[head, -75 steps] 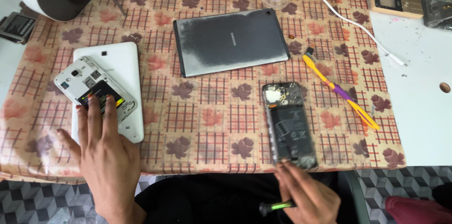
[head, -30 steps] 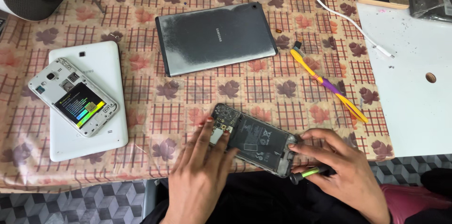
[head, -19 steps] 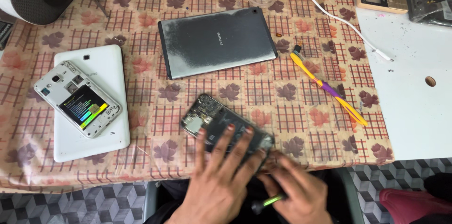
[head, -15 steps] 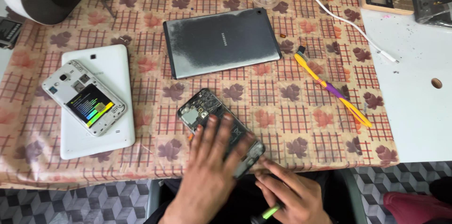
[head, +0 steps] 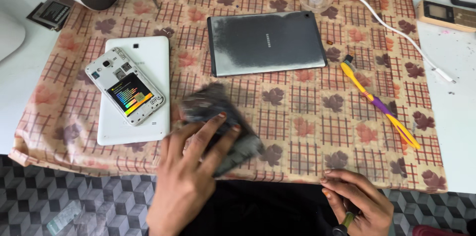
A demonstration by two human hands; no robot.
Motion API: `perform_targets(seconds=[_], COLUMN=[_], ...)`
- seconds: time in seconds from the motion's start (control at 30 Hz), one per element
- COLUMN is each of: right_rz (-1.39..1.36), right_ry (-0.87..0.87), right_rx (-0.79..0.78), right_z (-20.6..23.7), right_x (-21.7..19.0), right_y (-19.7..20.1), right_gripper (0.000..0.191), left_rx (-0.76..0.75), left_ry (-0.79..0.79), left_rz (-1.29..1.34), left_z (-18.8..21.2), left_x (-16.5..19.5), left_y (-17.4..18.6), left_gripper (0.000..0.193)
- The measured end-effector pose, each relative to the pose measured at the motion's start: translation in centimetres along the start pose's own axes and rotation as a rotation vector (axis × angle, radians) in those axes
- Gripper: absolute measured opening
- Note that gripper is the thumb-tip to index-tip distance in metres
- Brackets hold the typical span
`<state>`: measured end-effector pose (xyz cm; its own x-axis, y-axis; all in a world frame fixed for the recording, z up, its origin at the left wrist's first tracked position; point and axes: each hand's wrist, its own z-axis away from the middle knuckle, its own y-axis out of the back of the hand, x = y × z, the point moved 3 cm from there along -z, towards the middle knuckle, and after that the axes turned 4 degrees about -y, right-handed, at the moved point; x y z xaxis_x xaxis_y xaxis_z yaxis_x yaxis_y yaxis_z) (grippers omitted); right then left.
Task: The person disassembles a smartphone, cleans the motherboard with a brush, and reassembles the device. They then move to a tablet, remove the back cover, and begin unscrewing internal components.
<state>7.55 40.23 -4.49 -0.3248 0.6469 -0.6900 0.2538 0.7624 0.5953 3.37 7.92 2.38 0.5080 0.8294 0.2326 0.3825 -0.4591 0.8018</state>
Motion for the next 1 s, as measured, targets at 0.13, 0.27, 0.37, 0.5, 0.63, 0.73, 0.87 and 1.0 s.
perform_targets(seconds=[0.13, 0.27, 0.37, 0.5, 0.63, 0.73, 0.87, 1.0], right_rz=[0.014, 0.012, 0.039, 0.061, -0.006, 0.209, 0.933, 0.896], right_ry=[-0.026, -0.069, -0.096, -0.054, 0.017, 0.094, -0.167, 0.115], right_rx=[0.004, -0.003, -0.012, -0.031, -0.062, -0.152, -0.514, -0.475], right_z=[0.3, 0.3, 0.3, 0.3, 0.1, -1.8, -7.5, -16.9], right_x=[0.2, 0.0, 0.1, 0.4, 0.0, -1.1, -1.8, -2.0], right_y=[-0.3, -0.3, -0.2, -0.2, 0.0, 1.2, 2.2, -1.3], right_gripper=[0.020, 0.019, 0.020, 0.022, 0.021, 0.018, 0.047, 0.047], left_rx=[0.038, 0.121, 0.185, 0.170, 0.138, 0.069, 0.048, 0.018], left_ry=[0.022, 0.029, 0.079, 0.206, 0.311, 0.289, 0.314, 0.307], left_rz=[-0.103, -0.144, -0.153, -0.255, -0.217, -0.088, -0.006, 0.022], left_z=[-0.2, 0.1, 0.8, 1.2, 1.7, 1.6, 1.3, 1.4], left_x=[-1.7, -3.2, -5.1, -8.5, -9.4, -9.5, -9.8, -10.4], left_y=[2.0, 2.6, 3.0, 3.3, 3.4, 3.2, 2.7, 2.6], left_gripper=[0.060, 0.052, 0.048, 0.057, 0.066, 0.071, 0.078, 0.084])
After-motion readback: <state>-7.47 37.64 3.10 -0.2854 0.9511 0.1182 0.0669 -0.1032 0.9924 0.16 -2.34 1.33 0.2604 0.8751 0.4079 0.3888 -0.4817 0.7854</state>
